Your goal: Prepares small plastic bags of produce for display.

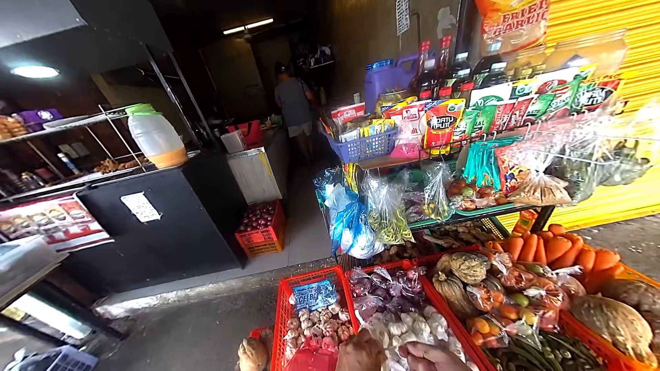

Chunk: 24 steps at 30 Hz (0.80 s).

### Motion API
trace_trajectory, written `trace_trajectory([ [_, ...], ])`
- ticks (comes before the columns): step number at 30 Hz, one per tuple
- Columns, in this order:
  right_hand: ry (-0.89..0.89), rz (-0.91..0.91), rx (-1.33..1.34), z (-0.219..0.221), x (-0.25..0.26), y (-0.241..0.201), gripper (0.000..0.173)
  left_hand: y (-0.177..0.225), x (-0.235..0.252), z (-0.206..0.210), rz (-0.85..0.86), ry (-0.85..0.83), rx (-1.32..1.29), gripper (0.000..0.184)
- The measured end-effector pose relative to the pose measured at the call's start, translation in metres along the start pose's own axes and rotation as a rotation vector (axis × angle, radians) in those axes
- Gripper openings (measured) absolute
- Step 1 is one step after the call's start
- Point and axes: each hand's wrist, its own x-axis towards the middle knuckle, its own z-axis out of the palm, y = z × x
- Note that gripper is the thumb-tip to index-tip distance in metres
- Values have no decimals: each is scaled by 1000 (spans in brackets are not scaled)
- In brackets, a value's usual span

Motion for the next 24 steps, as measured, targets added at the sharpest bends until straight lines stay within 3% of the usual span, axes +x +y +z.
trace_trajectory([
  [5, -199, -177, -174, 52, -23, -32, 24, 14, 42, -54, 21, 244, -81, 12],
  [9, -587, -396, -310, 89, -47, -52, 19, 53, 68, -127, 232, 457, -551, 8],
  [11, -783, -495, -377, 95, -46, -52, 21, 78, 61, -147, 419, 446, -888, 9],
  [13, -828, -566, -422, 95, -43, -47, 16, 98, 45, -152, 549, 335, -1071, 15],
  [15, -777, -686, -522, 96, -53, -53, 10, 102, 31, -144, 649, 235, -1064, 25],
  [17, -973, -769, -737, 91, -33, -79, 11, 94, 20, -137, 639, 210, -885, 31],
  [18, -975, -830, -872, 91, -29, -87, 9, 87, 13, -134, 589, 213, -776, 32],
  [21, -752, -959, -1156, 96, -37, -89, 9, 72, -3, -126, 419, 244, -517, 28],
  [24, -513, -1138, -1302, 99, -36, -68, 11, 61, -11, -116, 301, 268, -608, 25],
])
